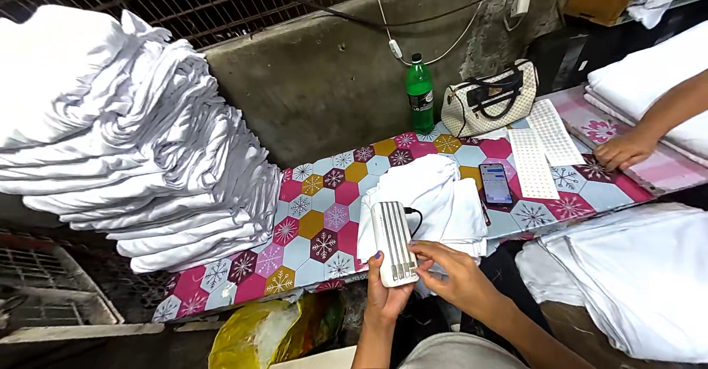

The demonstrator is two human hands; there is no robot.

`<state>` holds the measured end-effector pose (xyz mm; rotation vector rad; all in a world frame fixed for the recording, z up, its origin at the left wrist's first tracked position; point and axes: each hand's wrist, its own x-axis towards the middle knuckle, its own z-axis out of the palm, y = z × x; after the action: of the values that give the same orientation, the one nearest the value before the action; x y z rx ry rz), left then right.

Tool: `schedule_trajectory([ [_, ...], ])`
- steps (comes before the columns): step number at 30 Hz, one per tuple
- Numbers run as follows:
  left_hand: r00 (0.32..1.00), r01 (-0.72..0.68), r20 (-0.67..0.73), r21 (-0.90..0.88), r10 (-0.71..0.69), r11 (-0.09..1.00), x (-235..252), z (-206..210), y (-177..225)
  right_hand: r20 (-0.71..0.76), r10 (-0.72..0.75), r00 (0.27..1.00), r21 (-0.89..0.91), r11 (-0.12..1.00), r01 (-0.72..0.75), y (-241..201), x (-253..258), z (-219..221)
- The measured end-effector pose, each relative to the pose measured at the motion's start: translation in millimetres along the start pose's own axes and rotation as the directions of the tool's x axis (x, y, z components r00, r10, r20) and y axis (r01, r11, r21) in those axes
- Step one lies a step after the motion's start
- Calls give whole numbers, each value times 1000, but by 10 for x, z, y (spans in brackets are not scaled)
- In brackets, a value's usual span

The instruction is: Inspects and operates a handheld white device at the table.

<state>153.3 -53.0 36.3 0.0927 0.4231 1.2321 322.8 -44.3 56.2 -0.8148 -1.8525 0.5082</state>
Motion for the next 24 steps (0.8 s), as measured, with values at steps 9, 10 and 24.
schedule_trajectory([
  [9, 999, -43, -28, 72, 45, 997, -62, 108, -10, 41, -180, 983, -329, 926, 184, -98, -19, 74],
  [10, 998, -52, -22, 83, 54, 995, -67, 118, -9, 52, -196, 979, -359, 911, 202, -102, -25, 77],
  [24, 986, -105, -107, 189, 127, 976, -70, 170, -29, 7, -257, 966, -366, 899, 241, 23, -91, 184],
])
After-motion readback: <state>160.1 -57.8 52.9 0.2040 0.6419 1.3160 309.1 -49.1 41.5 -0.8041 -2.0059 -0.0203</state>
